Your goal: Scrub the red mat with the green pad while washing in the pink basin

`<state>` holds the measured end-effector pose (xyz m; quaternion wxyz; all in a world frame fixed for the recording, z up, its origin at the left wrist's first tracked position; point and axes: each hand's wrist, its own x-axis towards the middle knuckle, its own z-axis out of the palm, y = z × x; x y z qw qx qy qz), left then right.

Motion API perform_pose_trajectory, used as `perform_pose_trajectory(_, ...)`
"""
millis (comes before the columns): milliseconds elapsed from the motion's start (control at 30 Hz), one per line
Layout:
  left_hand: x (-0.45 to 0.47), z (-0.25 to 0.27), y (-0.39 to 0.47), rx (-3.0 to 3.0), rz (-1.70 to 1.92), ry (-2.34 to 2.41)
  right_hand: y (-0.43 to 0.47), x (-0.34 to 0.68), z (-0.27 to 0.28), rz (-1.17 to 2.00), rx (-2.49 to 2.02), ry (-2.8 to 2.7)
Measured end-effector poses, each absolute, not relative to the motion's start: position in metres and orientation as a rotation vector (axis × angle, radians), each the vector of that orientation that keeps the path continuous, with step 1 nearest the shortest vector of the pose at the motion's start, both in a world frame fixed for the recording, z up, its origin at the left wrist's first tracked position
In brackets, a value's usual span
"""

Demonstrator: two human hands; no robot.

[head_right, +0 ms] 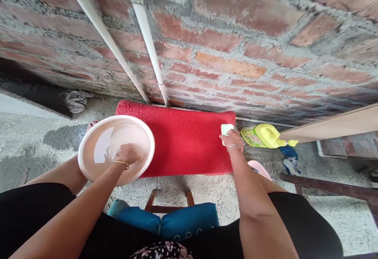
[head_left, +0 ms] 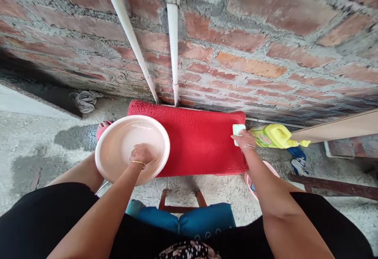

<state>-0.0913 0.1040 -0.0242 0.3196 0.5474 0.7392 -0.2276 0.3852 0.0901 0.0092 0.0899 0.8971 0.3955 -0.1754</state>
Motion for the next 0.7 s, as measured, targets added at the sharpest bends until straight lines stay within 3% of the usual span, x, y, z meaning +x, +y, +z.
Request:
perform_pose_trajectory(167, -0.088, -0.021, 0.103, 1.439, -0.688, 1.920, 0.093, 0.375, 0.027, -0.454, 2.778, 1.032)
perform_pose_trajectory(500, -0.089, -0.016, 0.103, 1.395, -0.696, 1.913, 0.198, 0.109, 0.005, -0.892, 2.257, 2.013)
perform_pose_trajectory(700, -0.090, -0.017, 0.104, 1.403, -0.737, 1.924, 0.208, 0.134, -0.006, -0.881, 2.151, 2.034)
